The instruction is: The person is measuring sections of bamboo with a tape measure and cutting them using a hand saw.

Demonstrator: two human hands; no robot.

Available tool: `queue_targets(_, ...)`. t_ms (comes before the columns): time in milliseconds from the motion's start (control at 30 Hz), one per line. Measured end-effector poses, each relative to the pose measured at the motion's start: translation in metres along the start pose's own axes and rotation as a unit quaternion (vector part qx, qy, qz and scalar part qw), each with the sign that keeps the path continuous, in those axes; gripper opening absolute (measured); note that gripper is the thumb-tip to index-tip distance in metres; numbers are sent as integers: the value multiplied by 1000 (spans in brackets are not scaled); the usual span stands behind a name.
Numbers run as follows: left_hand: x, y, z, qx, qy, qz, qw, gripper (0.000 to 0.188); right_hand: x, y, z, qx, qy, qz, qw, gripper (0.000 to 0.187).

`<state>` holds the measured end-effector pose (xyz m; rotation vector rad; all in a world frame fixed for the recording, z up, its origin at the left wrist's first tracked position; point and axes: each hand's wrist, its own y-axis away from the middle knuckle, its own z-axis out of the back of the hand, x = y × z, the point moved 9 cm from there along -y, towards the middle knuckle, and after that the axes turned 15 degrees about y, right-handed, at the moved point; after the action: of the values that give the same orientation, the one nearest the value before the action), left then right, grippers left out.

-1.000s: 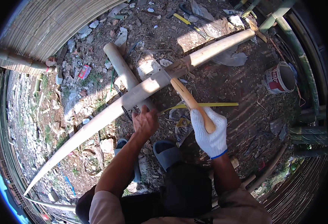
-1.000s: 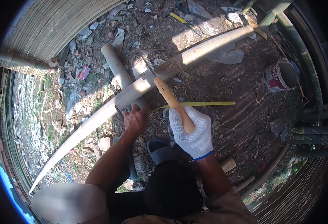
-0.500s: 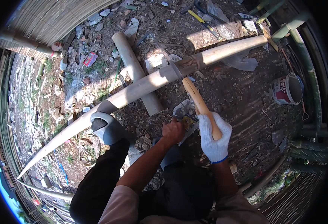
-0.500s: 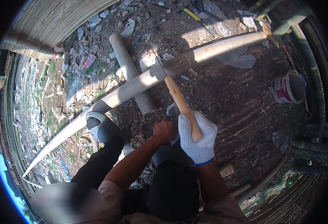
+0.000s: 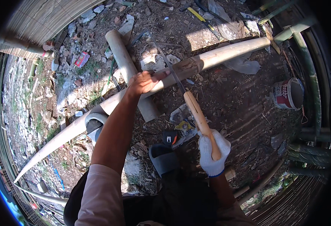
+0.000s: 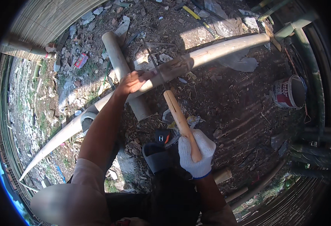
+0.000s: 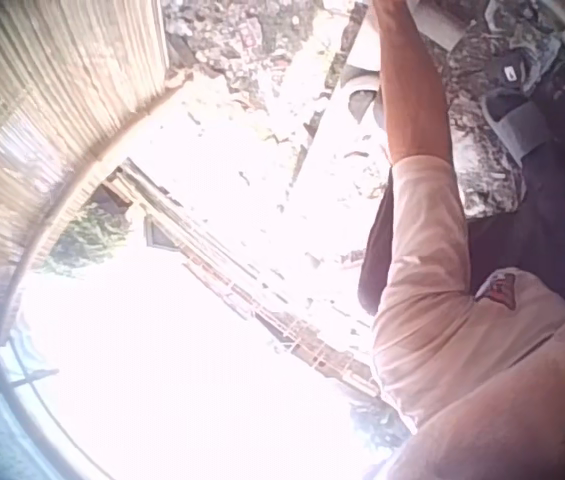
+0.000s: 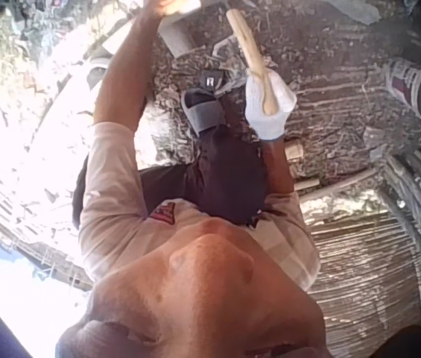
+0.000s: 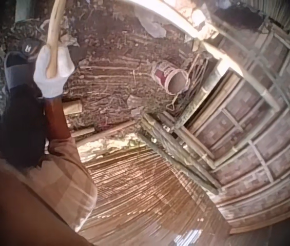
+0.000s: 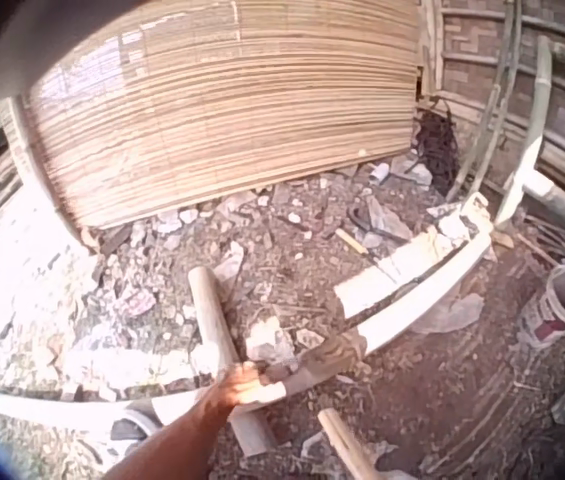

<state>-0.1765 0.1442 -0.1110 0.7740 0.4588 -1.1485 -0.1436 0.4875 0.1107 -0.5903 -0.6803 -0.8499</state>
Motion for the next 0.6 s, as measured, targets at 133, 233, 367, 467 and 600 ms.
queue_targets(133, 23, 0, -15, -18, -92, -8, 996, 28, -14, 10, -10, 36, -7, -4, 999, 15)
queue_targets(233, 8, 7, -7, -81, -33, -98, 991, 18, -19, 30, -1, 7, 13, 38, 999, 23)
queue_targets(367, -34, 45, 2, -283, -194, -399, 850, 15, -39, 75, 29, 3, -26, -47, 999, 58)
queue_targets(467, -25, 60, -11, -352, -291, -450, 768, 6, -35, 87, 36, 4, -52, -61, 997, 60)
queue_targets(600, -15, 37, -11, -298, -318, -322, 840, 41, -40, 39, 6, -42, -57, -50, 996, 48)
